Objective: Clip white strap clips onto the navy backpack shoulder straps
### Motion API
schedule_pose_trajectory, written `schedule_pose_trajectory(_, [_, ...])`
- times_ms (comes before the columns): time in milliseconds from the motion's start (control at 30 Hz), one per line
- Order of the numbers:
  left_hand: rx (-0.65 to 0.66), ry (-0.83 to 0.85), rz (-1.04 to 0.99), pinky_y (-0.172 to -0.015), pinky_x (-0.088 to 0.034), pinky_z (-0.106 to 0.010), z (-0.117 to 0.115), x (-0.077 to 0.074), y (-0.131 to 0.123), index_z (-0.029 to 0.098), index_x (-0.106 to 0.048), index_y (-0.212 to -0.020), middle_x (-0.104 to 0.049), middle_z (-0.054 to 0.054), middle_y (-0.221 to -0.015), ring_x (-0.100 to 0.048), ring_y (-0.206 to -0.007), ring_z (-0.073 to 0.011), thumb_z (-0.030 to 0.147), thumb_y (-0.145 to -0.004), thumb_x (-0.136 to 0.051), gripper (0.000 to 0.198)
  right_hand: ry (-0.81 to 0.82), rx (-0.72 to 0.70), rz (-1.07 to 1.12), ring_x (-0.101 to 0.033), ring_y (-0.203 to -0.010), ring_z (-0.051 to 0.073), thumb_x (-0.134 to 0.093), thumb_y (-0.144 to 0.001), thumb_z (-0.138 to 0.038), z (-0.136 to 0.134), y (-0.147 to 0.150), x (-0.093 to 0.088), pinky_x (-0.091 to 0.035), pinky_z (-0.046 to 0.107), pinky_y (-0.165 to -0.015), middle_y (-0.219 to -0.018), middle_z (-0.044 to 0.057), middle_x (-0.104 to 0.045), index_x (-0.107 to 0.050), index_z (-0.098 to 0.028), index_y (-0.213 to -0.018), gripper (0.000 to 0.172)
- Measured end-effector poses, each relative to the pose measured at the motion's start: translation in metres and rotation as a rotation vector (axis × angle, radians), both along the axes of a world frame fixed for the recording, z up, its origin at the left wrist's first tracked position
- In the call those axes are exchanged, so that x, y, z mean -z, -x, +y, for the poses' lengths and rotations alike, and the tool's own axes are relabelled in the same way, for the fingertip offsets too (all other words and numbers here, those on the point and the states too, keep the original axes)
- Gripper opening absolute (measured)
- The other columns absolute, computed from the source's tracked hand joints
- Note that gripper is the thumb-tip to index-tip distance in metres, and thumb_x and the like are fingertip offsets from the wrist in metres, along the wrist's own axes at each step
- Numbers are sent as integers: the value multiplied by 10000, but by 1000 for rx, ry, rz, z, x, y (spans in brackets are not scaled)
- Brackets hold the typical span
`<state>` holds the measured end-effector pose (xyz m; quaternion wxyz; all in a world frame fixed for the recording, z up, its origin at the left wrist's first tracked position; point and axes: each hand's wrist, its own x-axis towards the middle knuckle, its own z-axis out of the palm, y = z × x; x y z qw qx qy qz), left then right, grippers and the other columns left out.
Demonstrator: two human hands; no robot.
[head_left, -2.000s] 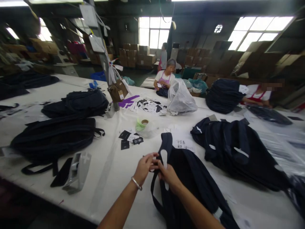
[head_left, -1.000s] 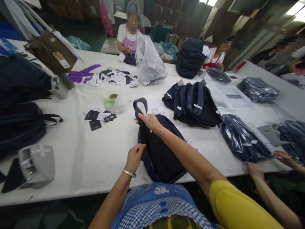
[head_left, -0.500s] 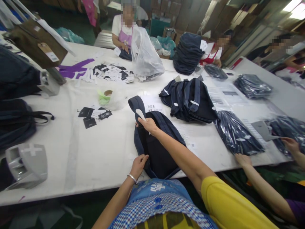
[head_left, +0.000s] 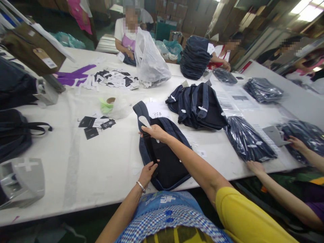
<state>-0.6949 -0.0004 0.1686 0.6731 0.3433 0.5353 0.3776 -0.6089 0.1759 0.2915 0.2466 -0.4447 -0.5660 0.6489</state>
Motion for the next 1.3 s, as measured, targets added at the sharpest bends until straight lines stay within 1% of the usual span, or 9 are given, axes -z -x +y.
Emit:
schedule_pose_trajectory(200, [179, -209, 418, -547, -341, -247, 9, 12, 4, 177, -475, -473, -394, 36, -509, -419, -545, -122, 581, -748, -569, 498, 37, 39, -24, -529, -559, 81, -553, -827, -529, -10, -13, -10, -307, 170, -447, -772, 77, -718, -653, -111, -892, 435])
schedule_pose_trajectory(300, [169, -324, 513, -661, -381, -266, 12, 11, 7, 180, -478, -467, -507, -4, -637, -494, -676, -154, 539, -765, -566, 475, 16, 78, -29, -468, -482, 76, -567, -818, -537, -23, -22, -21, -304, 181, -424, -717, 51, -709, -582, -144, -920, 407])
schedule_pose_trajectory(467, [183, -230, 476, -634, -402, -280, 18, 12, 10, 180, -595, -557, -563, 5, -574, -527, -631, -173, 491, -771, -560, 379, 144, 121, -8, -499, -561, 96, -556, -807, -573, -73, -45, -29, -359, 204, -499, -753, 34, -671, -594, -159, -842, 417])
schedule_pose_trajectory(667, [118, -132, 424, -629, -489, -290, 36, 17, 13, 205, -732, -838, -714, -45, -802, -641, -750, -216, 305, -744, -530, 245, 506, 257, 100, -600, -798, 168, -673, -717, -543, -164, -79, 18, -449, 286, -753, -834, 36, -660, -633, -157, -888, 424])
schedule_pose_trajectory(800, [126, -42, 473, -555, -503, -268, 44, 24, 6, 196, -729, -899, -720, -51, -818, -648, -684, -191, 204, -687, -554, 274, 733, 255, 212, -620, -728, 190, -704, -648, -587, -206, -89, 64, -479, 323, -710, -778, 49, -646, -615, -141, -885, 512])
schedule_pose_trajectory(967, [90, 31, 434, -480, -495, -237, 41, 29, -5, 163, -698, -936, -710, -48, -811, -637, -658, -165, 137, -678, -534, 306, 634, 322, 193, -616, -743, 181, -763, -586, -554, -217, -96, 109, -508, 325, -693, -833, 14, -631, -547, -197, -1072, 641])
schedule_pose_trajectory(1100, [36, -36, 425, -622, -547, -271, 38, 29, -7, 148, -684, -916, -715, -74, -882, -662, -788, -180, 104, -674, -532, 289, 662, 235, 179, -577, -632, 153, -767, -575, -557, -220, -101, 126, -504, 302, -584, -723, -14, -571, -559, -170, -930, 564])
schedule_pose_trajectory(1200, [-9, -133, 418, -836, -524, -312, 27, 17, -1, 145, -667, -969, -704, -92, -965, -656, -911, -186, 115, -670, -567, 316, 652, 217, 186, -580, -639, 154, -739, -595, -586, -226, -103, 131, -496, 286, -564, -728, -2, -574, -561, -155, -900, 557])
schedule_pose_trajectory(1300, [-162, -108, 549, -775, -536, -307, 0, -5, 4, 157, -620, -1083, -691, -90, -967, -663, -861, -190, 260, -731, -598, 367, 651, 214, 207, -602, -690, 167, -718, -612, -605, -231, -103, 132, -494, 275, -577, -789, 30, -610, -569, -146, -926, 576])
